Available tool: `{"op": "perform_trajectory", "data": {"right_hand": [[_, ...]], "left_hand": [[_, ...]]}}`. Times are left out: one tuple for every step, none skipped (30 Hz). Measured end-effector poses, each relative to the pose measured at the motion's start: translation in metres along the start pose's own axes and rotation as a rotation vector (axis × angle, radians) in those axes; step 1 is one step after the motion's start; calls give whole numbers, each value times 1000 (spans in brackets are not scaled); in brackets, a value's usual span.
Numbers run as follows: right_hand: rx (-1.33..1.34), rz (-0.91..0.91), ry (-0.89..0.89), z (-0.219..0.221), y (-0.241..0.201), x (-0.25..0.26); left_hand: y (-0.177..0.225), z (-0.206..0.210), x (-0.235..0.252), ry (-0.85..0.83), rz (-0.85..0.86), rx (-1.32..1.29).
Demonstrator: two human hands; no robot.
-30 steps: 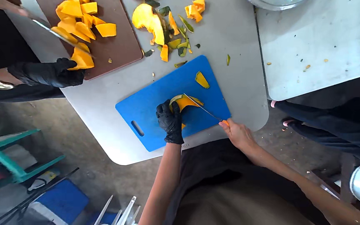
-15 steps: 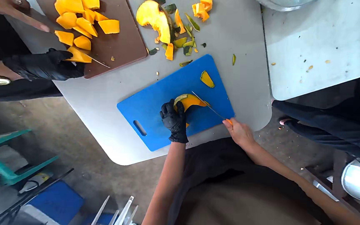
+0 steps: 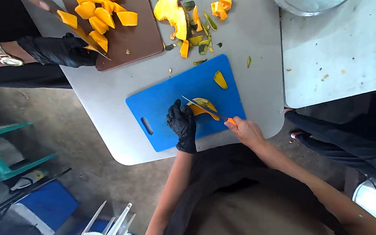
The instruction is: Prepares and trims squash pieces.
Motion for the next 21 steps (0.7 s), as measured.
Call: {"op": "perform_trajectory", "data": {"right_hand": [[-23,2,9,0,-2,0],[-46,2,18,-1,-4,1],[-71,0,26,-3,-6,1],[-97,-5,36,-5,-8,0],[-118,-7,42,-6,-9,0],[-133,0,34,-8,-10,-1],[-145,9,28,-10,-11,-1],[-158,15,25,-12,-11,-1],[-173,31,9,-13,-12,0],[-188,52,-15,-13,-13,1],[-201,72,-40,-14,-13,3],[-208,92,-66,-15,-14,6],[-208,110,-89,-15,-15,9],[-208,124,-109,-15,-17,12],[-213,141,-131,-14,-20,16],[-218,159,-155,-15,-23,19],[-218,175,-174,-15,-26,24],[-215,180,-177,-15,-28,27],[-213,174,-167,-15,-30,30],[-210,163,-145,-15,-31,33],[-205,158,-125,-16,-32,35]], "left_hand": [[0,4,-2,7,-39,-4],[0,8,-3,19,-60,-8],[0,12,-3,31,-66,-5],[0,16,-3,44,-58,-6],[0,19,-4,45,-46,-3],[-1,21,-3,51,-31,2],[-1,22,-3,52,-17,6],[-1,22,-2,51,-12,11],[-2,23,-2,55,-7,16],[-3,24,-2,56,-1,17],[-3,24,-1,62,8,25],[-3,25,0,67,13,31],[-3,25,0,90,21,30],[-4,26,1,116,33,29],[-6,28,1,145,46,32],[-6,29,2,167,49,39],[-6,29,4,176,46,45],[-5,28,5,182,42,52],[-4,26,7,203,41,58],[-3,25,8,222,41,63],[-2,24,10,230,36,64]]}}
Point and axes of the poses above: each hand's wrist, its own x-axis towards the middle knuckle, its own z-axis out of the palm, y = z × x, the point moved 6 cm from there along x, towards the middle knuckle, and after that the axes turned 1 degree about -y, right-handed, at the moved point
